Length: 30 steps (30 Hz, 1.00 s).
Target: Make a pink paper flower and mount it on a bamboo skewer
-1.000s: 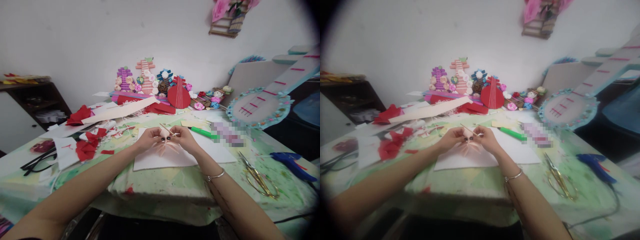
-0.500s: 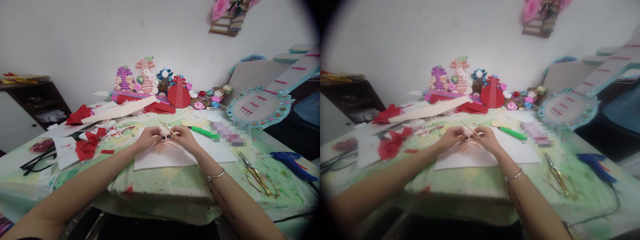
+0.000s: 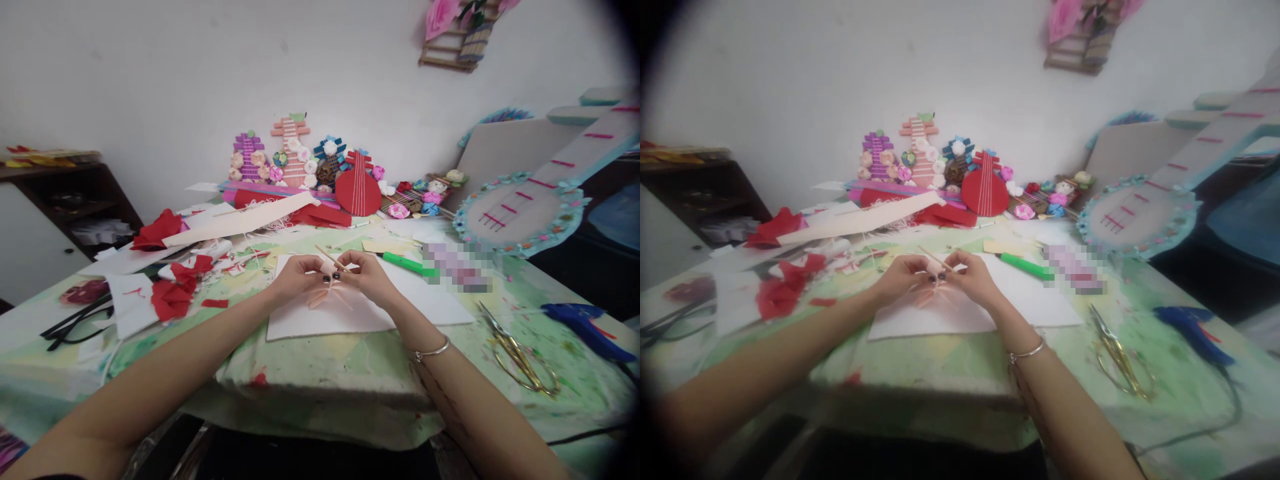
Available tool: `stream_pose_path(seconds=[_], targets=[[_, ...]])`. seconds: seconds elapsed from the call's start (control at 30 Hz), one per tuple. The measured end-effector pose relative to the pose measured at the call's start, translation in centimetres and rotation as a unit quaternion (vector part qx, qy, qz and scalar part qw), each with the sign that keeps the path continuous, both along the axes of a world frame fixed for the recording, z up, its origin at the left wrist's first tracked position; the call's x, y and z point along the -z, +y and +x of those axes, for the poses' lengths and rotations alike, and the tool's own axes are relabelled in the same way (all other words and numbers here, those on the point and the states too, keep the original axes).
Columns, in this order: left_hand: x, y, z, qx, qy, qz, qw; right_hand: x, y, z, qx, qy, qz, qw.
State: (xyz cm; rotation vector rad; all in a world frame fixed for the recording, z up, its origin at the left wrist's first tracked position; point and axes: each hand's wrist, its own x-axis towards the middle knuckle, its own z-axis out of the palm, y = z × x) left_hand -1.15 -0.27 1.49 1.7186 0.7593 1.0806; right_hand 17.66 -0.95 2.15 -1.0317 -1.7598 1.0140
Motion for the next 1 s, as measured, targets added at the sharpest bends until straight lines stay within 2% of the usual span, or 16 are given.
stream_pose_path(seconds=[0.27,0.43,0.6,1.0], targets=[[0.29,0.3,-0.11,-0.002,0.002,-0.014,1.0,-0.11,-0.04,-0.09,-0.004,0.023,-0.013,1.0],[0.43,0.31,-0.16,0.0,0.001,-0.024,1.0,0.06,-0.01,0.02,-0.012,0.004,-0.034,0.999],[0.07,0.12,-0.01,-0.029,0.021,-0.022,0.999,-0.06,-0.01,0.04,-0.012,0.028,-0.016,0.999],[-0.3,0.03,0.28,0.018,-0.024,-0.082,0.996,-0.08,0.09,-0.11,-0.025,0.075,-0.03,0.996]])
